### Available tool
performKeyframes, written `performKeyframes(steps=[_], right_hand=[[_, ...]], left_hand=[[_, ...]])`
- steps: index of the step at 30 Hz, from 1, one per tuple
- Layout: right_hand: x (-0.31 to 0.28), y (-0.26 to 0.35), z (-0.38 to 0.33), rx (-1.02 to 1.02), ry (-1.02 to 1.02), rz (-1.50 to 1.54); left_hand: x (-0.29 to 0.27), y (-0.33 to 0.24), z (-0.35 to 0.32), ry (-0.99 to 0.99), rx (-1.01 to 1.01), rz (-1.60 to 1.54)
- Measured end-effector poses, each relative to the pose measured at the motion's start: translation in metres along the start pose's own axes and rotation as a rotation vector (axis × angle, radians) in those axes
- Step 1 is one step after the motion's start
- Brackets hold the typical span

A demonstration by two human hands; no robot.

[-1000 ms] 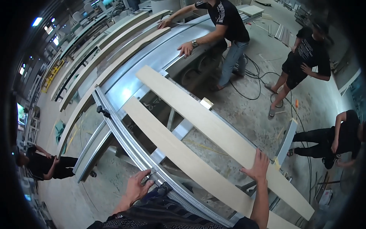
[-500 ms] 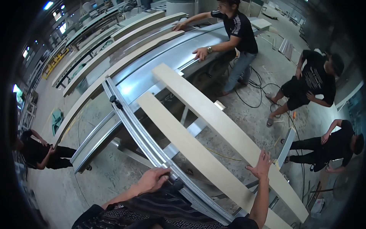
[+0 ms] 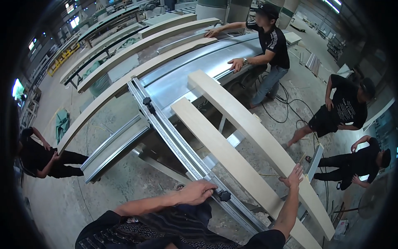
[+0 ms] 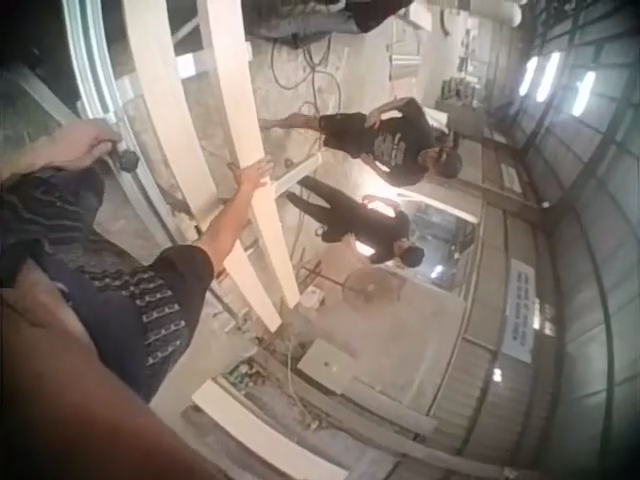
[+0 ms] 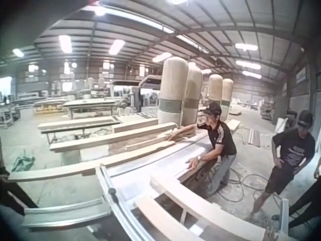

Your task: Positioning and securing curved wooden planks into an assembly jig on a factory production floor.

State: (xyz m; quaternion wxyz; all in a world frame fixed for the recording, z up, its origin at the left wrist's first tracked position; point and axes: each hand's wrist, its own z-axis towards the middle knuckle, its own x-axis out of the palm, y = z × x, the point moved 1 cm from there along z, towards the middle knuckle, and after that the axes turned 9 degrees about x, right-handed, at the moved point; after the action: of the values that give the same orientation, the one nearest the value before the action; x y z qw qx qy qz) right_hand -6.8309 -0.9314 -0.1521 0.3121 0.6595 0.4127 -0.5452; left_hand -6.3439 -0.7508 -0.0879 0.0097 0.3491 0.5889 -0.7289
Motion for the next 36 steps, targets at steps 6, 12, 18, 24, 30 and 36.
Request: performKeyframes(steps=[6, 12, 18, 24, 30, 36], right_hand=[[0.03, -0.056, 0.019, -0.007, -0.009, 0.005], [0.017, -0.051, 0.012, 0.037, 0.005, -0.028], [-0.002, -0.039, 0.0, 0.015, 0.045, -0.002], [0.0, -0.055, 0.008, 0.036, 0.026, -0.038], [-0.01, -0.042, 0.004, 0.001, 0.038, -0.002], [-0.017, -0.037, -0.001, 0.02, 0.045, -0.004]], left_hand=[[0.003, -0.011, 0.004, -0.011, -0.049, -0.057], [0.004, -0.016, 0.003, 0.073, -0.09, -0.106], [-0.016, -0.045, 0.004, 0.092, -0.186, -0.189], [-0.012, -0.05, 0.008, 0.047, -0.165, -0.237], [-0.017, -0.05, 0.01, 0.136, -0.297, -0.31], [-0.026, -0.043, 0.009, 0.104, -0.256, -0.363]])
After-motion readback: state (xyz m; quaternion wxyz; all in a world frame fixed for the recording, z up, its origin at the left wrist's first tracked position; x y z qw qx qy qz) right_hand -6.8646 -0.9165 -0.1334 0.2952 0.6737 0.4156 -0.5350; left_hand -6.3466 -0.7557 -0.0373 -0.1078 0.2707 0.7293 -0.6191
